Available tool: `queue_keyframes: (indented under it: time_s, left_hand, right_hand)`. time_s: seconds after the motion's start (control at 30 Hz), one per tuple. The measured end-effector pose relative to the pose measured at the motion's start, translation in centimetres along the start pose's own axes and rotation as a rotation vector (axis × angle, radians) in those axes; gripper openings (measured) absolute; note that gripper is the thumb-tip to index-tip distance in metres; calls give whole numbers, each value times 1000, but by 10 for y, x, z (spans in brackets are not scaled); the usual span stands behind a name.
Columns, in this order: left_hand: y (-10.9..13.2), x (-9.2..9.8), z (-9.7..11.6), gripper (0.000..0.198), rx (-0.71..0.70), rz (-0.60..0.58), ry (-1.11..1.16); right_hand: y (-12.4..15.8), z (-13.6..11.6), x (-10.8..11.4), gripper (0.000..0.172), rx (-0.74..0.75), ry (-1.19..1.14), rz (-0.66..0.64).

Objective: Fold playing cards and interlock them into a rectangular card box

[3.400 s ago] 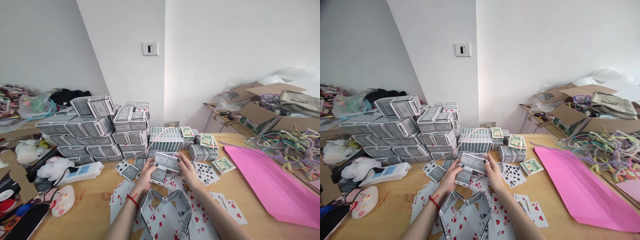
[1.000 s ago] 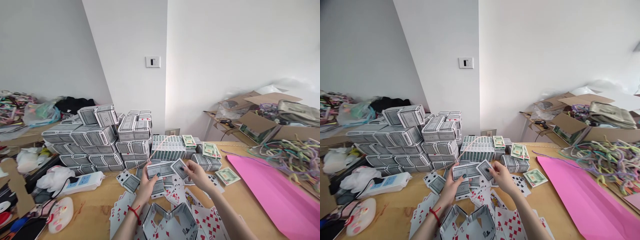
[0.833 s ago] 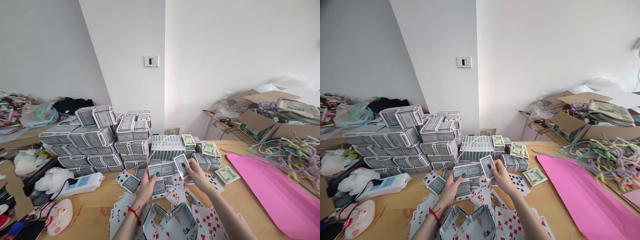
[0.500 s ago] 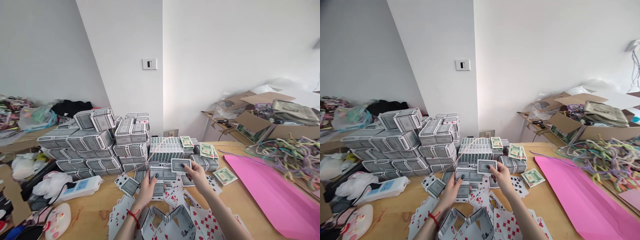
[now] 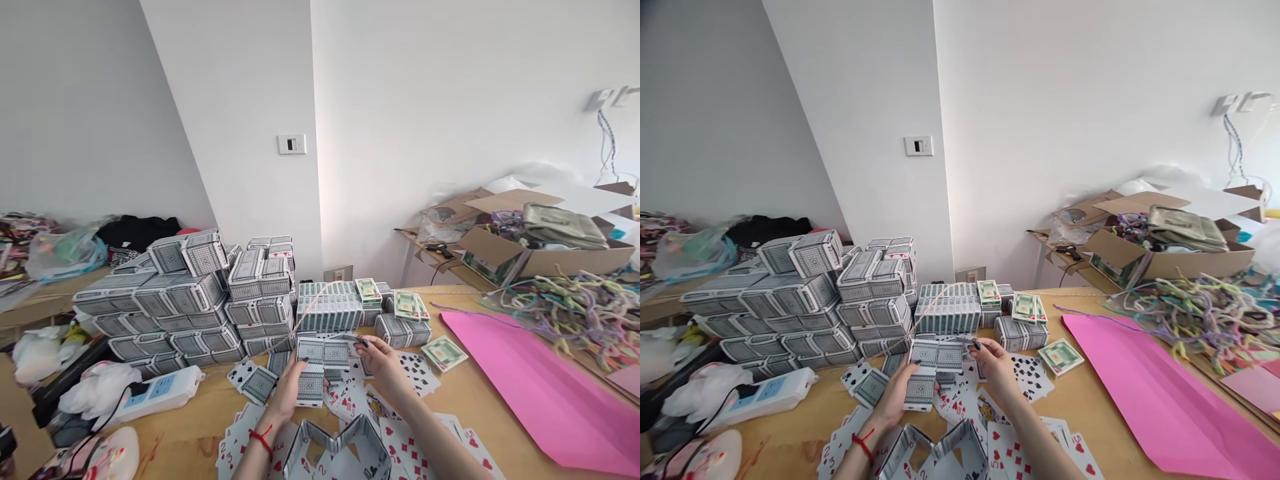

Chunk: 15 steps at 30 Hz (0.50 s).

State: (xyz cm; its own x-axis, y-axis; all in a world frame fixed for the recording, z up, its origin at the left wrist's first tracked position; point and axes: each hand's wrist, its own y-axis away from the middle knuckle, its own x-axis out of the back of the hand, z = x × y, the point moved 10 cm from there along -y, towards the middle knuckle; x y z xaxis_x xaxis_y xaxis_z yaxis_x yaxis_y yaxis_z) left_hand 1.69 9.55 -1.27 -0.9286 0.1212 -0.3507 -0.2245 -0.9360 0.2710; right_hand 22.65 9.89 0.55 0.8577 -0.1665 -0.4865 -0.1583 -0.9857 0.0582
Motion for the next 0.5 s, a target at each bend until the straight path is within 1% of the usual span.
queue_keyframes:
  time_s: [0.07,0.13,0.2,0.27,0.37,0.4,0.43,0.5]
  left_hand:
    - [5,-9,-1,55,61,-63,37]
    - [8,-14,1,59,86,-92,34]
    - [11,-16,2,62,99,-123,20]
    - [12,-18,1,63,114,-177,16]
    - [13,-22,-1,61,126,-241,17]
    - [13,-23,0,60,121,-256,8]
    - [14,-25,1,58,111,-269,-8]
    - [15,-30,4,54,87,-298,-47]
  right_hand:
    - [2,2,-1,28,8,4,-26]
    - [4,4,0,28,16,13,-48]
    - [3,6,4,28,15,40,-44]
    - [3,7,9,37,16,72,-19]
    - [2,10,14,56,2,66,20]
    - [2,12,14,58,-8,51,26]
    - [1,14,14,56,-22,38,28]
    - [1,19,12,44,-49,3,23]
